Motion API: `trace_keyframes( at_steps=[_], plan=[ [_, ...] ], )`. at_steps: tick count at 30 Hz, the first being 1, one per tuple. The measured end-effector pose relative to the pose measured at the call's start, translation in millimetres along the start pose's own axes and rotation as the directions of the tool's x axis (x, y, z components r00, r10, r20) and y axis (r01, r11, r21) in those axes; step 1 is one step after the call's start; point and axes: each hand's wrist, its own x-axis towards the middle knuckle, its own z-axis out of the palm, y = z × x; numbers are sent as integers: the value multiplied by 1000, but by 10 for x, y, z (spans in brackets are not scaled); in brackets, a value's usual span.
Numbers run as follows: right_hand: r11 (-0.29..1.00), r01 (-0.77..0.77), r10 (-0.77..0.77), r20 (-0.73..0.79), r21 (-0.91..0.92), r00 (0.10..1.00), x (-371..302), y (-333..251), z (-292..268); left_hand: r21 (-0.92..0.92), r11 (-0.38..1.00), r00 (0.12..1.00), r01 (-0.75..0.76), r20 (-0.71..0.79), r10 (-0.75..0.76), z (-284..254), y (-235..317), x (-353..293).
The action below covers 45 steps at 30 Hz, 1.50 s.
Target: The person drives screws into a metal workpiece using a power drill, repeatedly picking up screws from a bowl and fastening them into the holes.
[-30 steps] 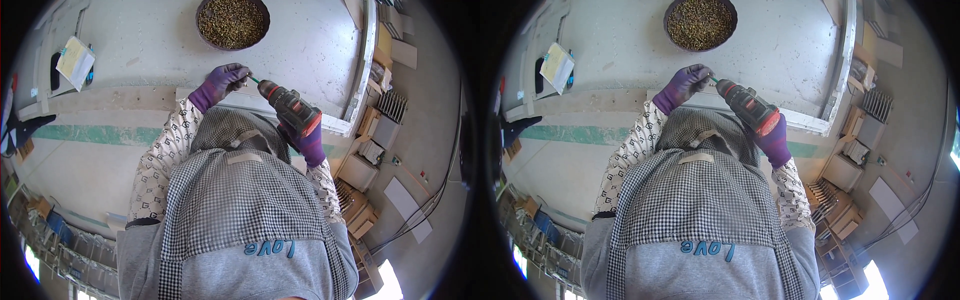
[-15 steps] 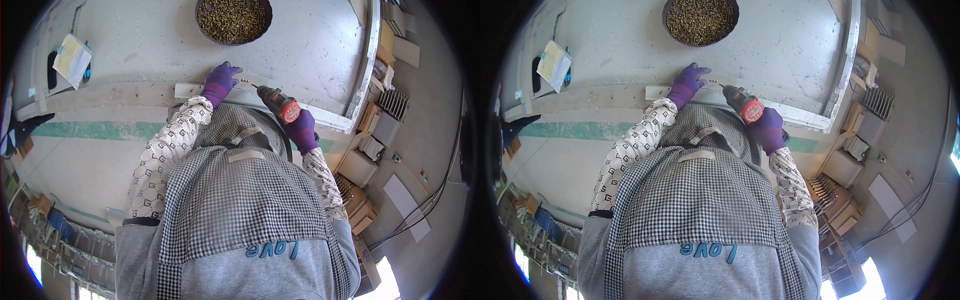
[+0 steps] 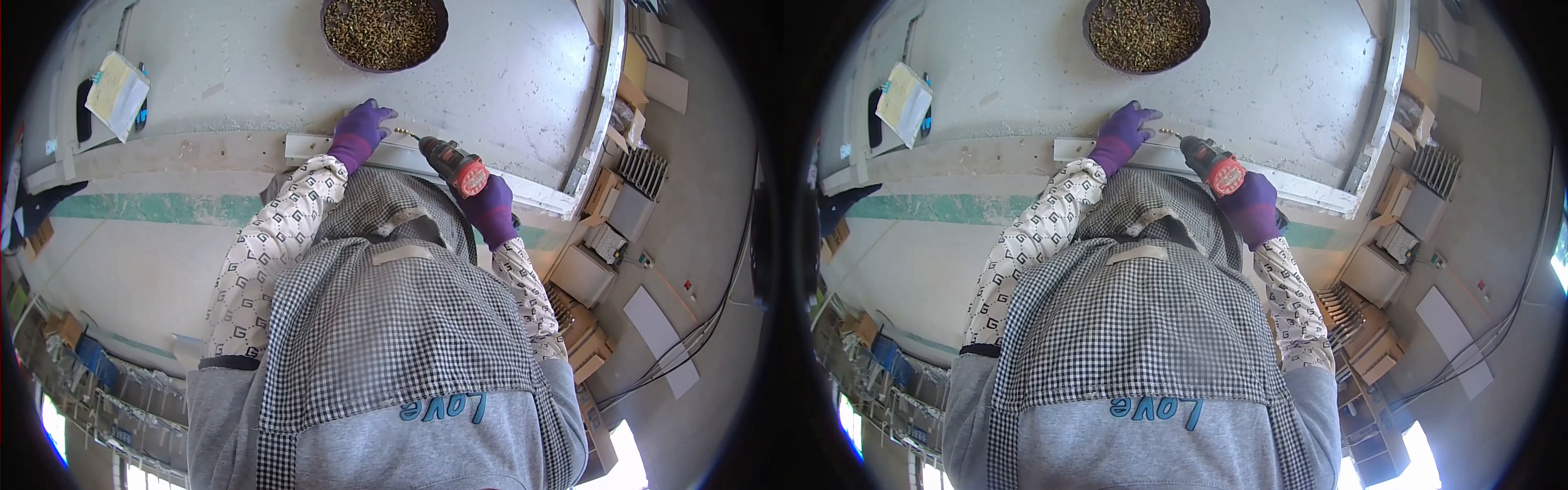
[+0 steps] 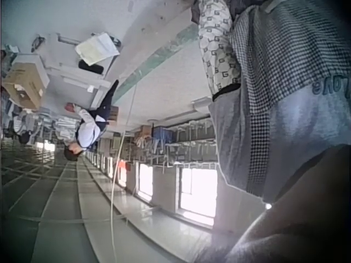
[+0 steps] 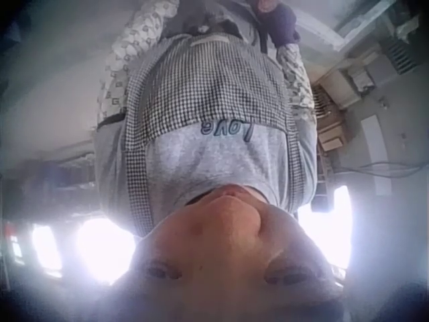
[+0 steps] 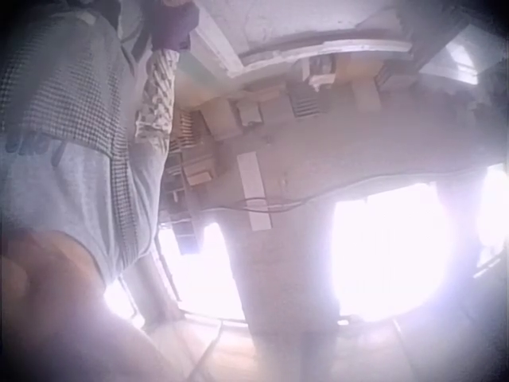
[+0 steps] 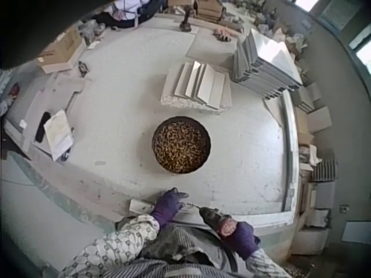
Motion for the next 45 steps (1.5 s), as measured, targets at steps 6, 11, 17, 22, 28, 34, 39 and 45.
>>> trace_keyframes(
  at_steps=[6, 11, 17, 22, 28, 34, 39, 45],
  plan=[
    [1000, 2, -2, -24, 7, 1000, 11, 0, 3, -6, 1000, 1000, -5, -18, 5, 26, -25, 10],
    [1000, -27, 27, 1, -9, 1000, 26, -2, 22, -7, 1000, 1000, -13, -25, 13, 31, -30, 15],
    [1000, -17, 17, 5, 8, 1000, 21, -63, -49, -7, 1000, 1000, -8, -25, 8, 25, -26, 4],
    [983, -135, 152, 135, -127, 979, 95, -195, -110, 1, 1000, 1000, -12, -22, 12, 23, -15, 15],
    [984, -123, 141, 147, -126, 979, 136, -298, -190, -35, 997, 994, -69, -87, 66, 107, -120, 24],
    [975, -84, 123, 184, -206, 975, 224, -275, -148, -58, 998, 999, -13, -44, 10, 85, -79, 18],
    [978, -75, 115, 206, -193, 972, 225, -333, -177, -40, 998, 997, -43, -68, 41, 84, -76, 25],
    [987, -40, 65, 157, -158, 985, 137, -223, -130, -20, 1000, 1000, 1, -10, -1, 88, -77, 47]
  ],
)
